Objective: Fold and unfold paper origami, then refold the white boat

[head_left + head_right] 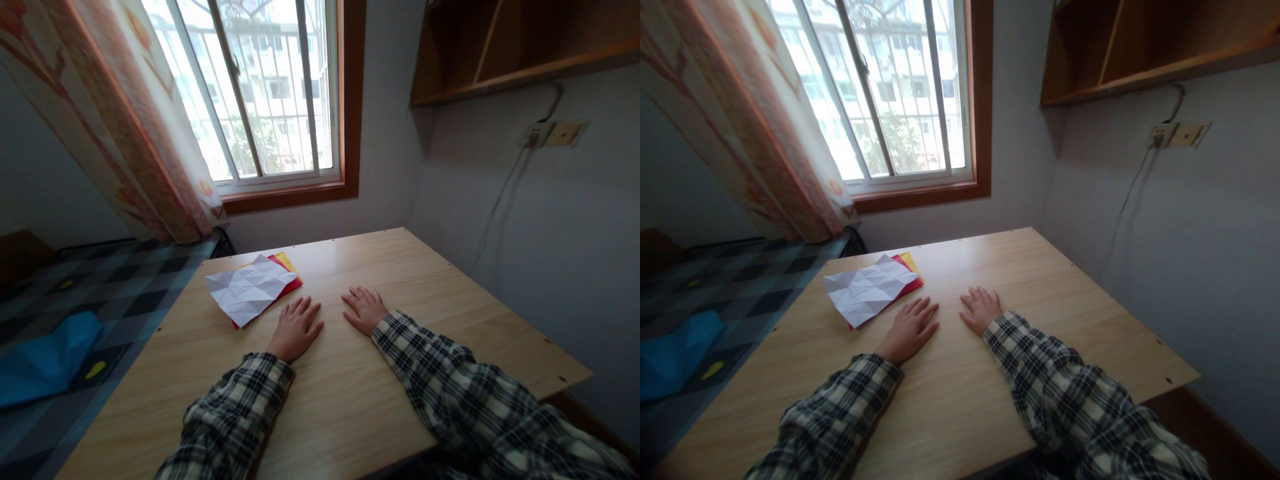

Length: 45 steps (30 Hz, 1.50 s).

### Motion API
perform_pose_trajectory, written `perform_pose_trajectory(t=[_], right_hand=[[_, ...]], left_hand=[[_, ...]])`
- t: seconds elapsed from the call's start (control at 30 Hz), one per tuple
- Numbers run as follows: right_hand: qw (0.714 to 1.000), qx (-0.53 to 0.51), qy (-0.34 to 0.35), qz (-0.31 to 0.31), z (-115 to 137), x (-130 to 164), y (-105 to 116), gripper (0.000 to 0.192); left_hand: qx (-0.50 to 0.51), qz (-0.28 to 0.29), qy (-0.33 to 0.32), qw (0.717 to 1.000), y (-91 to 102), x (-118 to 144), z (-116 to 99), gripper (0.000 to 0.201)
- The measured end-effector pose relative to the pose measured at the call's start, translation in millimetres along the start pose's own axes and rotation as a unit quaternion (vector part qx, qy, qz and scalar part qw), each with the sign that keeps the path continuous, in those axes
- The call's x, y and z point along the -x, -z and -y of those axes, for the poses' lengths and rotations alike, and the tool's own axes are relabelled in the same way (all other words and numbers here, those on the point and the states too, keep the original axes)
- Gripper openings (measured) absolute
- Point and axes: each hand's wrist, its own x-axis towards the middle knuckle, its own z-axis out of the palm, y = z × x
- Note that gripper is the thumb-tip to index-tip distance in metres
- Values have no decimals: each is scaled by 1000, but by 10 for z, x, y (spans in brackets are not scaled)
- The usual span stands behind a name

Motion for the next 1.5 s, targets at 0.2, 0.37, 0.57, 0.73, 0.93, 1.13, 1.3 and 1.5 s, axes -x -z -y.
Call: perform_pose_trajectory(t=[0.2, 0.37, 0.57, 0.73, 0.93, 1.13, 1.3, 1.5], right_hand=[[1000, -1, 4, -6, -1, 0, 0, 54], [1000, 3, 3, -1, -2, 2, 8, 54], [1000, 1, 2, -2, -2, 2, 3, 54], [1000, 1, 3, -6, 0, 3, 1, 53], [1000, 4, 2, 0, 4, 4, 19, 53], [1000, 2, 2, -6, -2, -3, 1, 53], [1000, -4, 1, -3, 9, 1, 13, 53], [1000, -4, 0, 0, 10, 13, 27, 53]], left_hand=[[0, -4, -1, 1000, -7, 5, 3, 51], [5, -7, -1, 1000, -6, 0, 2, 51], [2, -3, -4, 1000, -5, 1, 5, 51], [-1, 0, -1, 1000, 3, 1, -4, 51], [-2, -2, -4, 1000, 13, 2, -4, 51], [8, -12, -5, 1000, -14, 2, 10, 50], [22, -67, 3, 998, 19, 17, -22, 42], [-9, -181, 72, 981, 175, 32, -37, 31]])
